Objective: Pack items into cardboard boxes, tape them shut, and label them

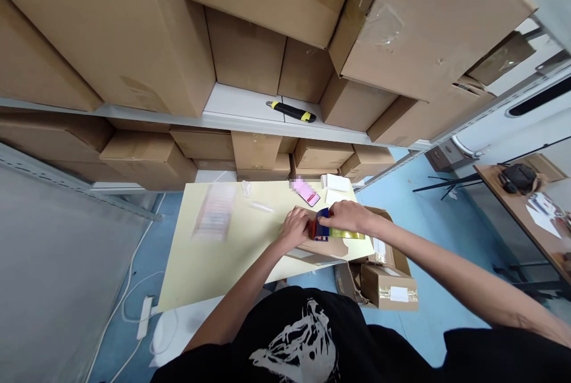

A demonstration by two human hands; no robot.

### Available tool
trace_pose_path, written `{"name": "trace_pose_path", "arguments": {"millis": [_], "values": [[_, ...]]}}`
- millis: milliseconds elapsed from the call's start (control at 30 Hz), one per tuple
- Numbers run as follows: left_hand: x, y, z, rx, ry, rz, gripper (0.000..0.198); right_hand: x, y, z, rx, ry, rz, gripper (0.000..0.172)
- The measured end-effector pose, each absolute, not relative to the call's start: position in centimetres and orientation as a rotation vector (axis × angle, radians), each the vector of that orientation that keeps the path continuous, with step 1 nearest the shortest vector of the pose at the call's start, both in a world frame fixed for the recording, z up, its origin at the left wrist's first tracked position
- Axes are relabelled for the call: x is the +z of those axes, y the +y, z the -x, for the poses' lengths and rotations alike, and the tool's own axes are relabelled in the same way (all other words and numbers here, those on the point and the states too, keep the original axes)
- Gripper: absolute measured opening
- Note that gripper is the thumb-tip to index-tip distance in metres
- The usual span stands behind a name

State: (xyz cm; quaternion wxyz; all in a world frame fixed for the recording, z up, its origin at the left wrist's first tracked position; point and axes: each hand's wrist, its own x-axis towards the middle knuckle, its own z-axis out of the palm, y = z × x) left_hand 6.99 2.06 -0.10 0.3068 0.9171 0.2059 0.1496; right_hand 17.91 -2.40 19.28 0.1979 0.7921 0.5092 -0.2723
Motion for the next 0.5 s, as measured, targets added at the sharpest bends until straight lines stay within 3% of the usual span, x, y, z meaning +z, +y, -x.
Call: {"name": "trace_pose_path", "arguments": {"millis": [233, 500], "values": [[0.0, 1.3, -7.8, 0.403, 0.627, -2.473, 0.015, 19.5, -0.7, -18.8, -1.121, 1.302, -2.139, 0.044], [0.4, 0.3, -8.0, 0.446, 0.656, -2.457, 0.014, 18.8, 0.3, -17.4, -0.842, 1.255, -2.074, 0.057]]}}
